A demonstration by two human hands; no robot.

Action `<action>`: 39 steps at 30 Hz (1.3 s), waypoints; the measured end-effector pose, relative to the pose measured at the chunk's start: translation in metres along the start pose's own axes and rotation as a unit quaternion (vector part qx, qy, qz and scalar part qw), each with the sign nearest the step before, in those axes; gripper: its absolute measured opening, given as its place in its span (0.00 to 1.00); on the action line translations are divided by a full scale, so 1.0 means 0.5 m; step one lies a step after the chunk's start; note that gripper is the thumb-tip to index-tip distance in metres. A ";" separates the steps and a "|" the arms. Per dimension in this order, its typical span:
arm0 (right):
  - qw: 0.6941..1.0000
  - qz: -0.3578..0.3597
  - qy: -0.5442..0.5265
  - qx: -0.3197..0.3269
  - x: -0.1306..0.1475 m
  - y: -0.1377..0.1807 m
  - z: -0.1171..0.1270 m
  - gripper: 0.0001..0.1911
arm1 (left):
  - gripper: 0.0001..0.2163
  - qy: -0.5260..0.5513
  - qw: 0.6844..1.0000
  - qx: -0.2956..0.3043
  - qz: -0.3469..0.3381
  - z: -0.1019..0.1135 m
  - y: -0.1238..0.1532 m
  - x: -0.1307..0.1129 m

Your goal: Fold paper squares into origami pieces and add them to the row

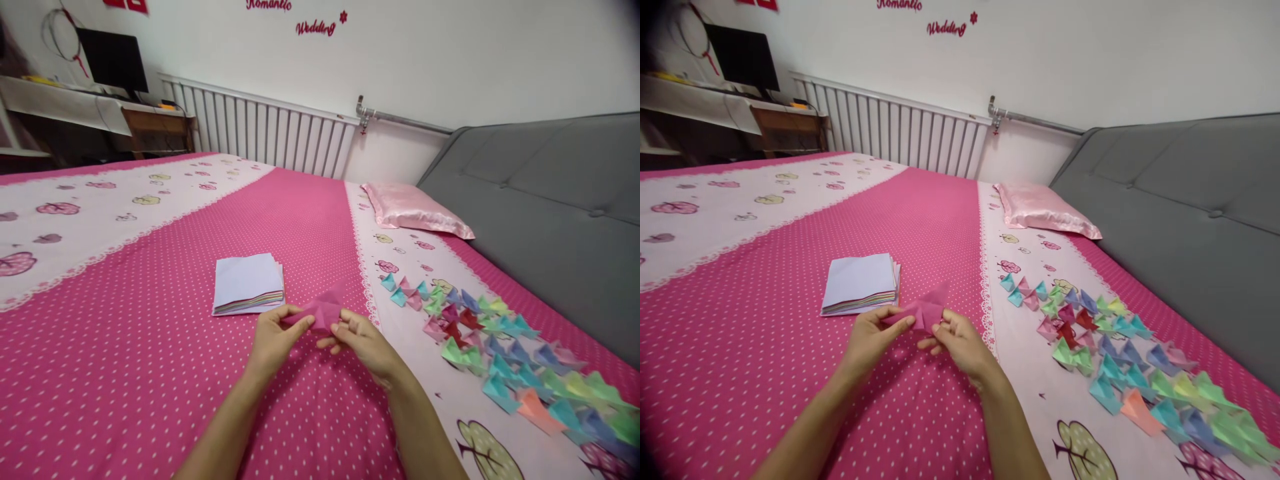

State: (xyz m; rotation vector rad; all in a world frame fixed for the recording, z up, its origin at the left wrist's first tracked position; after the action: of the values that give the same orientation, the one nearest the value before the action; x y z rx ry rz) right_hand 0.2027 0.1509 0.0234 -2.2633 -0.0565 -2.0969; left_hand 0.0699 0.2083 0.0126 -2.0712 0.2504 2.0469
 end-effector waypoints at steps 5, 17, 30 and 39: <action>0.999 0.024 0.007 0.023 0.011 0.002 -0.013 0.20 | 0.11 0.059 0.997 -0.033 0.033 0.009 0.000 0.013; 0.994 0.008 0.049 -0.093 -0.032 -0.013 0.001 0.18 | 0.22 0.087 0.994 -0.022 0.070 0.002 0.011 -0.004; 0.999 -0.020 -0.011 -0.028 -0.040 -0.013 -0.040 0.22 | 0.16 0.182 0.970 0.055 0.148 -0.058 0.042 0.019; 1.000 -0.021 0.006 0.022 -0.036 -0.009 -0.059 0.24 | 0.21 0.220 0.958 0.028 0.182 -0.063 0.045 0.030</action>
State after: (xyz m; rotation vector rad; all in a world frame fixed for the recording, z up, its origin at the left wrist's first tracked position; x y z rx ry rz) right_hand 0.1714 0.1538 0.0076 -2.2439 -0.1483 -2.1080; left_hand 0.0942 0.1786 -0.0032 -2.5792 0.8070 1.6856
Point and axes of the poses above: each hand's wrist, its own y-axis away from the middle knuckle, its own z-axis out of the back of the hand, x = y × z, the point moved 6 cm from there along -y, towards the middle knuckle, and after that the axes turned 6 degrees about z, right-handed, at the moved point
